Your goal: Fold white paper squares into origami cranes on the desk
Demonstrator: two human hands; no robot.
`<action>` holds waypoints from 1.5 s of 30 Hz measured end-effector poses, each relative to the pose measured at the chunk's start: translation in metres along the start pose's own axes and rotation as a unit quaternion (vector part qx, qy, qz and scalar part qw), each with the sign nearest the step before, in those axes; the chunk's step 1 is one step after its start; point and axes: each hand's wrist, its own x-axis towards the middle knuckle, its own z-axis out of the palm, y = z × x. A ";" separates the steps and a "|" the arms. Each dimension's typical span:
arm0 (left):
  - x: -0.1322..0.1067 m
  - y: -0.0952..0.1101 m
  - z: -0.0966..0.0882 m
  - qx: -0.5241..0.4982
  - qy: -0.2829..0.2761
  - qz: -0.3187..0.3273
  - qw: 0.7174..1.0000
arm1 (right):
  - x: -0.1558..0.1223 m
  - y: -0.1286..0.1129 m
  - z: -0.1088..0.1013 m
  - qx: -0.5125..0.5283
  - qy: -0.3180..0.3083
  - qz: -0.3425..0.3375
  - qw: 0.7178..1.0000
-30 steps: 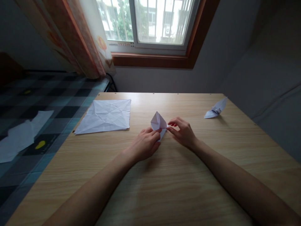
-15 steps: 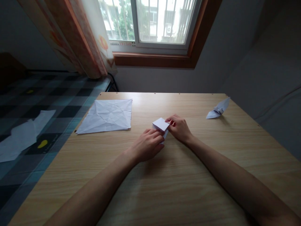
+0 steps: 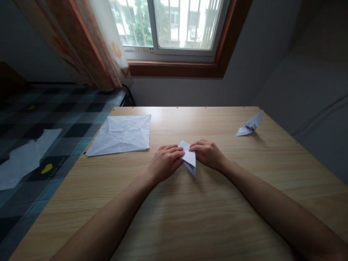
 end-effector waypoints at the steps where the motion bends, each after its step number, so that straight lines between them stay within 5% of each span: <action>1: 0.000 0.000 0.000 -0.004 0.004 -0.004 1.000 | -0.001 -0.001 -0.002 0.004 -0.005 -0.003 1.000; 12: 0.006 -0.001 -0.005 -0.060 0.033 -0.101 0.992 | 0.004 -0.015 -0.007 0.059 0.003 0.149 0.987; 23: 0.007 0.001 -0.010 -0.112 0.035 -0.153 0.981 | 0.005 -0.024 -0.008 0.080 -0.005 0.211 0.974; 35: 0.004 -0.002 -0.011 -0.123 0.006 -0.094 0.988 | -0.009 -0.017 -0.022 0.114 -0.032 0.071 0.990; 45: -0.005 0.015 -0.017 0.087 -0.033 0.010 0.996 | -0.010 -0.048 -0.018 -0.106 -0.112 0.041 0.987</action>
